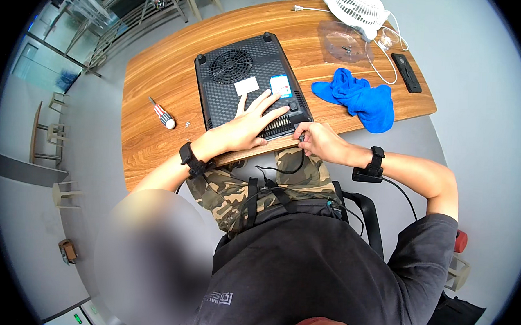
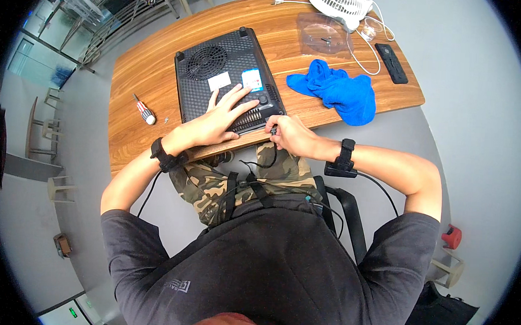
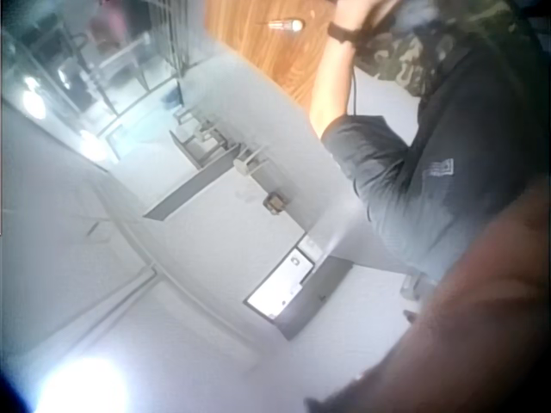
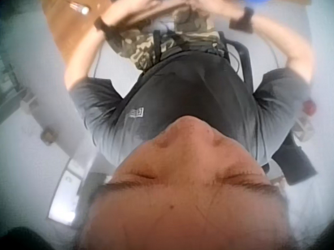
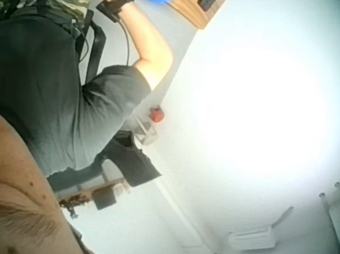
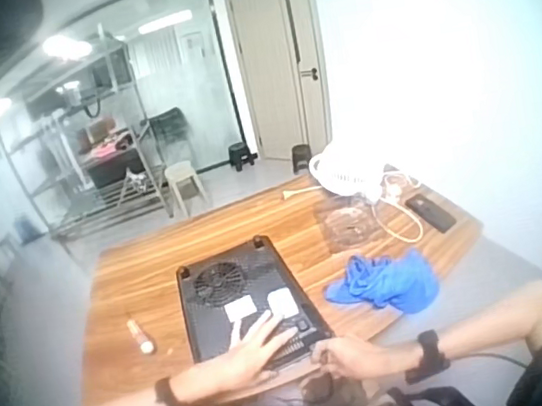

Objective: The person disassembles a black electronic device on a wooden table using a screwdriver, removes internal components, and wipes the exterior with a blue cloth. The device is flipped over multiple times to access different sides and screws.

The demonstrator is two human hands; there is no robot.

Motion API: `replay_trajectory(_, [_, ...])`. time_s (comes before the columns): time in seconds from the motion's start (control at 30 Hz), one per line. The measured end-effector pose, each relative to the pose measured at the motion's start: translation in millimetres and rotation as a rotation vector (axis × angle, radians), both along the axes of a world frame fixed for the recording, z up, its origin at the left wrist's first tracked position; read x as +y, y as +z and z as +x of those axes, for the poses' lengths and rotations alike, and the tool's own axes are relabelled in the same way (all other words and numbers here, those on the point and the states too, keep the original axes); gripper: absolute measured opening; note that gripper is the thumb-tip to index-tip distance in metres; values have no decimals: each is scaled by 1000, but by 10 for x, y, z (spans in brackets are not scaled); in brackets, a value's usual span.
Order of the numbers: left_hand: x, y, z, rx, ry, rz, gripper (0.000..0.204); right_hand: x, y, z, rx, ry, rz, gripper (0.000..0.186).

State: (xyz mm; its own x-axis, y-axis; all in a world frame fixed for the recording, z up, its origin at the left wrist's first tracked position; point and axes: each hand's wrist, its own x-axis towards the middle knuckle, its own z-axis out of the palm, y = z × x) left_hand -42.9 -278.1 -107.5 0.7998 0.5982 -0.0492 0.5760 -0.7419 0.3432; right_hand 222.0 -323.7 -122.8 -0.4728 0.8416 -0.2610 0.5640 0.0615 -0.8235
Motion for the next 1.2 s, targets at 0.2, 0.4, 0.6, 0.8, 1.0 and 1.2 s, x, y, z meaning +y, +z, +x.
replay_trajectory(0.2, [33, -3, -5, 9, -12, 8, 101, 1, -136, 63, 39, 28, 104, 20])
replay_trajectory(0.4, [110, -72, -51, -64, 4, 7, 94, 14, -84, 61, -23, 67, 142, 22])
replay_trajectory(0.6, [104, -106, -89, -64, -8, 34, 91, 144, 199, 165, -82, 131, 155, 18])
replay_trajectory(0.8, [122, -37, -43, -3, -3, 7, 92, 739, 371, 460, -328, 156, 409, 16])
replay_trajectory(1.0, [140, -25, -45, 19, -7, 29, 90, 1324, 345, 374, -269, 325, 287, 29])
replay_trajectory(1.2, [167, -65, -48, 11, -21, 89, 91, 1544, 351, 230, -240, 404, -54, 34])
